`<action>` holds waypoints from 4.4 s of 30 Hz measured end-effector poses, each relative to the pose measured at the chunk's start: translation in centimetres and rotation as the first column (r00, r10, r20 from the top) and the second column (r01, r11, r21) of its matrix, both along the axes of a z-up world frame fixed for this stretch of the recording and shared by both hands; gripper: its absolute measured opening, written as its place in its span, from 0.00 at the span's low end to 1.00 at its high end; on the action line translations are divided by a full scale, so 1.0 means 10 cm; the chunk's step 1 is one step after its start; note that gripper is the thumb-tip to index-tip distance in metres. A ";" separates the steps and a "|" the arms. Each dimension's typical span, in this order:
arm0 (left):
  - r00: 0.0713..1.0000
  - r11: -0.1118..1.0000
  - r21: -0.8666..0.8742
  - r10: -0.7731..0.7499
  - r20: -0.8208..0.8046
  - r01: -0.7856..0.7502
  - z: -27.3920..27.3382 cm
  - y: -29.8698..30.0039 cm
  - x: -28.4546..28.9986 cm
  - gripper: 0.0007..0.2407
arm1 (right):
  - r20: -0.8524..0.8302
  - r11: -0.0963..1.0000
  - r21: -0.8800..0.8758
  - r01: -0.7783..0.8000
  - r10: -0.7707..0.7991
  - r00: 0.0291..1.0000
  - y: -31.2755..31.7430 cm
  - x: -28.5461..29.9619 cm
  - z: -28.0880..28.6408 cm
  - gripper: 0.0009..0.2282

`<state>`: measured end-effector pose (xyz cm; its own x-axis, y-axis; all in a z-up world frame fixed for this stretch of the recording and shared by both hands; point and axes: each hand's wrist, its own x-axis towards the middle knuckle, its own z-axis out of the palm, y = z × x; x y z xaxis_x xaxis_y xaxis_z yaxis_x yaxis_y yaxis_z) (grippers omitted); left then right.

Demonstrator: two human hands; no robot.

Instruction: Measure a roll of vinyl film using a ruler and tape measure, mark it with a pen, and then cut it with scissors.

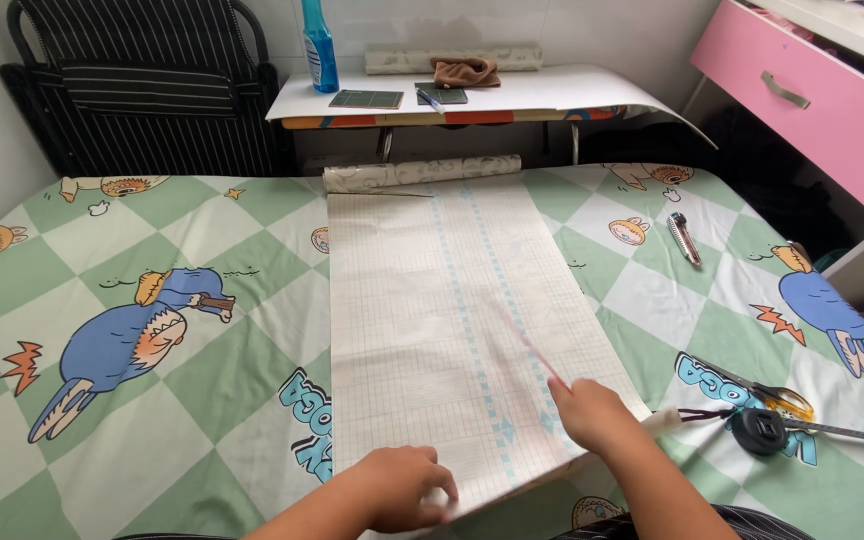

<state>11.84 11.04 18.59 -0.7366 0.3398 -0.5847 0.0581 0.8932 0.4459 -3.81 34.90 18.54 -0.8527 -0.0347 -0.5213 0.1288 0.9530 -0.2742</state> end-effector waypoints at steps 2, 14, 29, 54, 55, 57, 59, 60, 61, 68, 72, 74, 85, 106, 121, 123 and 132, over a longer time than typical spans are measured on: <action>0.996 0.993 -0.085 -0.085 0.008 0.085 0.02 0.07 -0.03 0.18 | 0.008 0.957 -0.238 0.164 -0.167 0.986 -0.19 0.08 0.13 0.25; 1.000 0.987 -0.160 0.014 -0.025 -0.018 -0.15 -0.07 0.04 0.24 | 0.063 0.903 0.078 -0.422 0.418 0.906 -0.40 0.15 -0.31 0.13; 0.968 0.932 -0.321 0.218 0.123 -0.169 -0.38 0.00 0.29 0.28 | 0.007 0.593 0.381 -0.709 0.765 0.644 -0.46 0.26 -0.48 0.34; 0.990 0.952 -0.289 0.125 0.070 -0.100 -0.32 0.13 -0.02 0.31 | 0.325 0.790 -0.431 0.436 -0.315 0.892 -0.83 0.29 -0.30 0.13; 0.996 0.941 -0.334 0.079 0.046 -0.059 -0.34 0.16 -0.02 0.36 | 0.215 0.921 -0.268 0.283 -0.229 0.949 -0.86 0.32 -0.25 0.18; 0.997 0.954 -0.291 0.083 0.010 -0.076 -0.39 0.18 -0.01 0.35 | 0.048 0.983 -0.169 0.073 -0.066 0.997 -0.85 0.32 -0.35 0.15; 0.996 0.964 -0.249 0.091 -0.024 -0.094 -0.42 0.19 0.00 0.35 | -0.099 0.991 -0.035 -0.128 0.124 0.987 -0.80 0.30 -0.52 0.13; 0.999 0.971 -0.235 0.027 -0.017 -0.031 -0.43 0.19 0.01 0.34 | -0.240 0.949 0.051 -0.312 0.315 0.918 -0.75 0.29 -0.64 0.11; 0.999 0.975 -0.221 -0.037 -0.011 0.033 -0.44 0.19 0.03 0.34 | -0.359 0.870 0.159 -0.467 0.491 0.794 -0.69 0.28 -0.76 0.15; 0.994 0.950 -0.313 0.048 0.100 -0.014 -0.37 0.16 -0.03 0.42 | -0.321 0.710 0.317 -0.629 0.704 0.633 -0.71 0.19 -0.63 0.24; 0.989 0.932 -0.353 0.118 0.086 -0.080 -0.52 0.17 0.00 0.43 | -0.255 0.822 0.223 -0.523 0.568 0.783 -0.75 0.16 -0.54 0.17; 0.990 0.935 -0.346 0.116 0.082 -0.081 -0.52 0.18 -0.01 0.42 | -0.210 0.894 0.196 -0.404 0.441 0.873 -0.76 0.09 -0.49 0.24; 0.996 0.943 -0.329 0.065 0.066 -0.040 -0.15 0.15 0.03 0.45 | 0.117 0.786 -0.475 0.395 -0.389 0.914 -0.66 -0.05 -0.35 0.27; 0.951 0.892 -0.400 0.282 0.128 -0.211 -0.70 0.25 -0.08 0.33 | 0.230 0.534 0.325 -0.781 0.756 0.613 -0.65 0.46 -0.37 0.38; 0.549 0.618 -0.043 0.662 -0.511 -0.785 0.09 -2.36 -2.31 0.22 | -0.403 0.724 0.337 -0.601 0.688 0.604 -2.29 -2.23 0.83 0.30; 0.542 0.578 -0.087 0.689 -0.481 -0.811 -0.04 -2.78 -2.56 0.21 | -0.417 0.735 0.381 -0.560 0.678 0.606 -2.63 -2.72 0.84 0.31; 0.575 0.474 -0.336 0.742 -0.344 -0.814 -0.80 -3.54 -2.85 0.33 | -0.561 0.839 0.363 -0.406 0.544 0.624 -3.41 -4.45 0.62 0.28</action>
<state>-16.62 -24.32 10.57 -0.6494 -0.6626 -0.3730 -0.7320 0.6776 0.0708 -48.27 0.76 24.76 -0.8659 -0.4942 0.0775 -0.4898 0.8691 0.0691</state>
